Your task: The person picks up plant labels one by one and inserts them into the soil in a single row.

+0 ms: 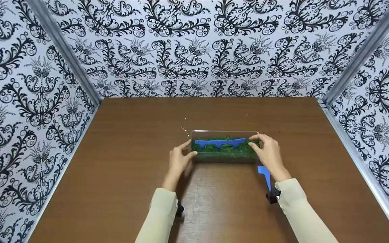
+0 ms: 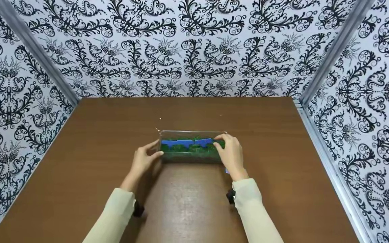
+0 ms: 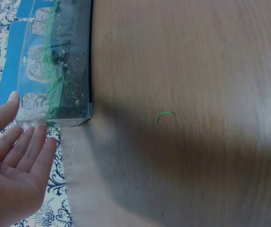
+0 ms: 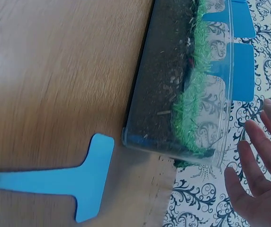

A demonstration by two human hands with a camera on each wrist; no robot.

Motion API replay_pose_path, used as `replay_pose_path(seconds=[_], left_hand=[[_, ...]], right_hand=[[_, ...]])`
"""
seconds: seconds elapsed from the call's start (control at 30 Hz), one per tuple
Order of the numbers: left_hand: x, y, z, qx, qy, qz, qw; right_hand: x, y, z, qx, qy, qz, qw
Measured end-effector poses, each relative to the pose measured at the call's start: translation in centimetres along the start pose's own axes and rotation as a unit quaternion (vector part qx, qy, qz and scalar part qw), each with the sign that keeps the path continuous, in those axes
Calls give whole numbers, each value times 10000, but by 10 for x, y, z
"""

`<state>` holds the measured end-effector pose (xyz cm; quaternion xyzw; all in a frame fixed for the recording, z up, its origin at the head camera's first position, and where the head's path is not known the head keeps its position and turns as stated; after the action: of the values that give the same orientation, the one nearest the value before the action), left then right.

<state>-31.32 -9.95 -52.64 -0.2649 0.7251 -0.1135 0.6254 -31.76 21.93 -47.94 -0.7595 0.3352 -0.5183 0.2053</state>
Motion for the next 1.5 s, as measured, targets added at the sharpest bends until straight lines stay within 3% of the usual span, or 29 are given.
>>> replay_pose_path(seconds=[0.23, 0.97, 1.5], left_hand=[[-1, -1, 1, -12, -30, -10, 10000], [1, 0, 1, -32, -150, -91, 9998], [-1, 0, 1, -43, -59, -26, 10000]], right_hand=[[-6, -5, 3, -67, -31, 10, 10000], [-28, -12, 18, 122, 435, -22, 9990], [-34, -21, 23, -96, 321, -4, 9994]])
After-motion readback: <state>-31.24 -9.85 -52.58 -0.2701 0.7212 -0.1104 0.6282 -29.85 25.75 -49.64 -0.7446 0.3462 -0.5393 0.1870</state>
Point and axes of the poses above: each hand's wrist, its own z-axis away from the middle knuckle, its own y-axis out of the palm, x = y × z, the point moved 7 cm from there along -z, towards the middle knuckle, and after that the axes turned 4 degrees about -x, right-handed, at the moved point
